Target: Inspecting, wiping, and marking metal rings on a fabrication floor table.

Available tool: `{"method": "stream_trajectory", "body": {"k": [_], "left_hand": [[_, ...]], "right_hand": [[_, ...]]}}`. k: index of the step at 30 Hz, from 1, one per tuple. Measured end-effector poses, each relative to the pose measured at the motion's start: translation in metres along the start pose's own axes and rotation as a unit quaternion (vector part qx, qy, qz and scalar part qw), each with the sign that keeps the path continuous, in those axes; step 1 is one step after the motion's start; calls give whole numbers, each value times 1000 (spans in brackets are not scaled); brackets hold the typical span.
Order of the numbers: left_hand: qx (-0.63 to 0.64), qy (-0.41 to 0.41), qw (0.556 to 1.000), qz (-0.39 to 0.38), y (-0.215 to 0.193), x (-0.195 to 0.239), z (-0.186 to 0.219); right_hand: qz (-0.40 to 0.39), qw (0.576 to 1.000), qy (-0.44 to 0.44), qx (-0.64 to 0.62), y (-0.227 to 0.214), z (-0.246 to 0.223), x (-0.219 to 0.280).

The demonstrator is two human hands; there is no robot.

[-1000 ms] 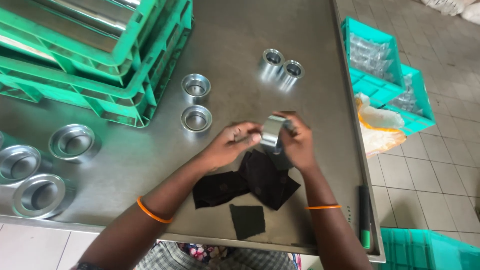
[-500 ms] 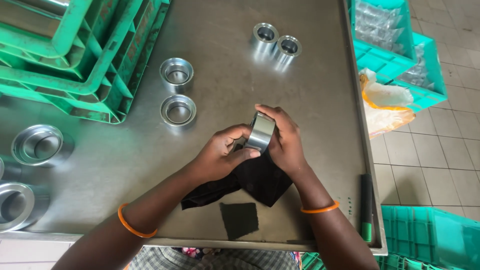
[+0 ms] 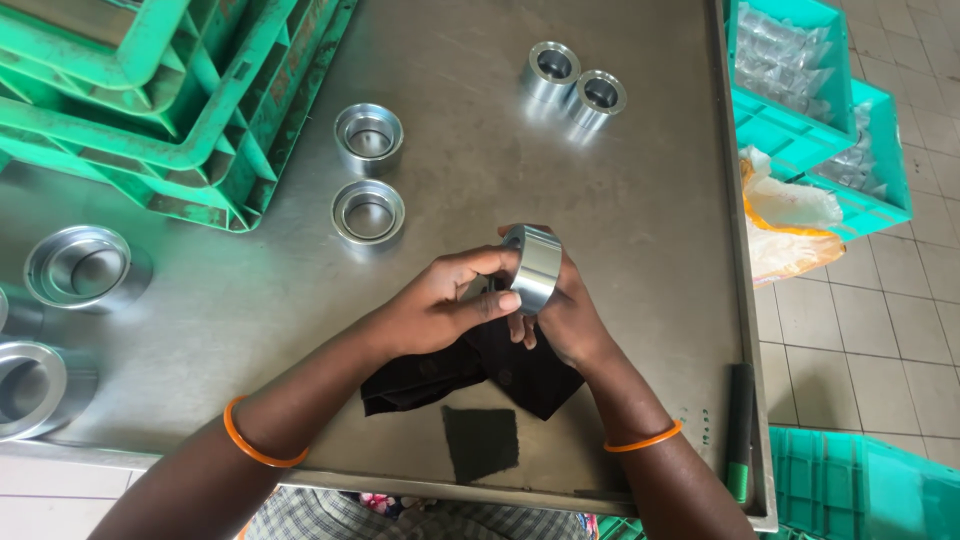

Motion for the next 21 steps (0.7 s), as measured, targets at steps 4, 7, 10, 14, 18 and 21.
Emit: {"method": "stream_trajectory", "body": {"k": [4, 7, 10, 14, 18, 21], "left_hand": [[34, -2, 999, -19, 2, 0, 0], [13, 1, 1000, -12, -1, 0, -6], [-9, 5, 1000, -2, -4, 0, -13], [39, -4, 999, 3, -3, -1, -20], [79, -7, 996, 42, -4, -3, -20], [157, -34, 985, 60, -3, -2, -24]], "right_hand": [[17, 998, -47, 39, -1, -8, 2], [34, 995, -66, 65, -2, -10, 3], [50, 993, -75, 80, -2, -10, 4], [83, 983, -106, 123, -1, -10, 6], [99, 976, -114, 158, 1, -5, 6], [70, 985, -93, 125, -2, 13, 4]]}}
Point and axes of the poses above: each hand's wrist, its own x-axis away from the middle knuckle, its own y-axis out of the palm, z = x × y, the point moved 8 cm from there along -x, towards the middle knuckle, and after that the axes turned 2 degrees about -z, right-handed, at the moved point
